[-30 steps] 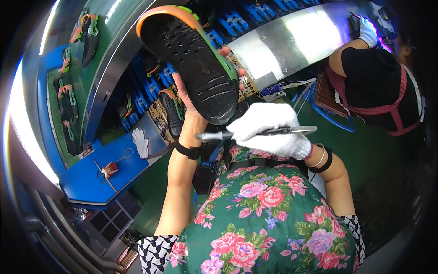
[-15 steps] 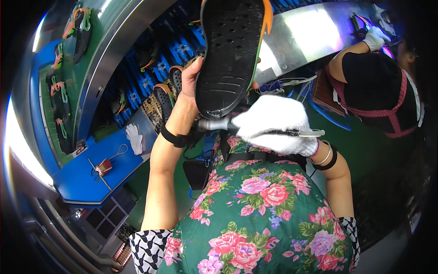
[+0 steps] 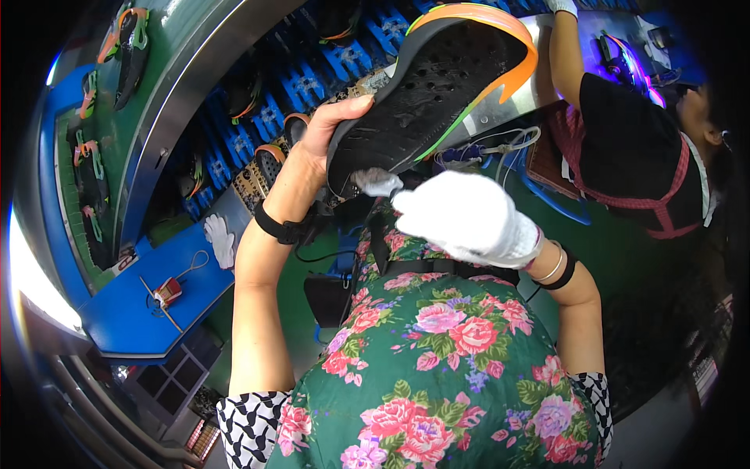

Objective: Applying a liquid substance, likely adhesive or primer, to shoe soles using a brush at a factory conveyor line.

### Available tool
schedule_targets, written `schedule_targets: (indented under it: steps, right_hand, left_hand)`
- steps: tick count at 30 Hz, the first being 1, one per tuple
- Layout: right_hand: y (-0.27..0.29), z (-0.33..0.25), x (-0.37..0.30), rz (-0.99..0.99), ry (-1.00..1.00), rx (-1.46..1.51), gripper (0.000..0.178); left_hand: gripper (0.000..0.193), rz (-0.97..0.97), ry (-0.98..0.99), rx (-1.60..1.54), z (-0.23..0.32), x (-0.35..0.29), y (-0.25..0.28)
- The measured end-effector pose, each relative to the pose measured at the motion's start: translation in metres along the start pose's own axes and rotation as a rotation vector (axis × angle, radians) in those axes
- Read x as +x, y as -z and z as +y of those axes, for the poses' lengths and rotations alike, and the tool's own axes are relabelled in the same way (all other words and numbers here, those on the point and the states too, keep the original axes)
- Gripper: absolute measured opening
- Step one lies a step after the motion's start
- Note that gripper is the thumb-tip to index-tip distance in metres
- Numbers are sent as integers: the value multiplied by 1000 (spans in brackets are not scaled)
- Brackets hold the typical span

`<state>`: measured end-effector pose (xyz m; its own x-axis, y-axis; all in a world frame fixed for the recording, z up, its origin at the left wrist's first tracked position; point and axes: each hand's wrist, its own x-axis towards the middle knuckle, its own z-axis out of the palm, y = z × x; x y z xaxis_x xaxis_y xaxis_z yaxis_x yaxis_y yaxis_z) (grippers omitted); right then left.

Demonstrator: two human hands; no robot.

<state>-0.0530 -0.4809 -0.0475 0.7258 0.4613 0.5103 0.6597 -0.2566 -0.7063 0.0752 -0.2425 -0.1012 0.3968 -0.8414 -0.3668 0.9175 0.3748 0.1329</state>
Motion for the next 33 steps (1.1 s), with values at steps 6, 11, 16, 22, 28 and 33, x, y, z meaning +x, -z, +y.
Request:
schedule_targets:
  steps: [6,11,16,22,28,33]
  right_hand:
    - [1,-4,16,154,-226,259,20]
    - [-16,-4,24,140,-186,390,23]
    - [-29,-7,25,250,-476,434,14]
    - [-14,10,34,256,-477,339,14]
    - [12,54,57,334,-133,-255,22]
    - [-24,32,45,247,-4,-495,27]
  left_hand:
    - [55,39,-84,110,8,-1,2]
    - [60,99,-166,145,10,0,19]
    - [94,-19,-183,128,8,1,27]
    - [86,89,-187,-360,-12,-17,14]
    - [81,24,-41,-185,-44,-41,23]
    - [77,-3,-56,-150,-45,-53,37]
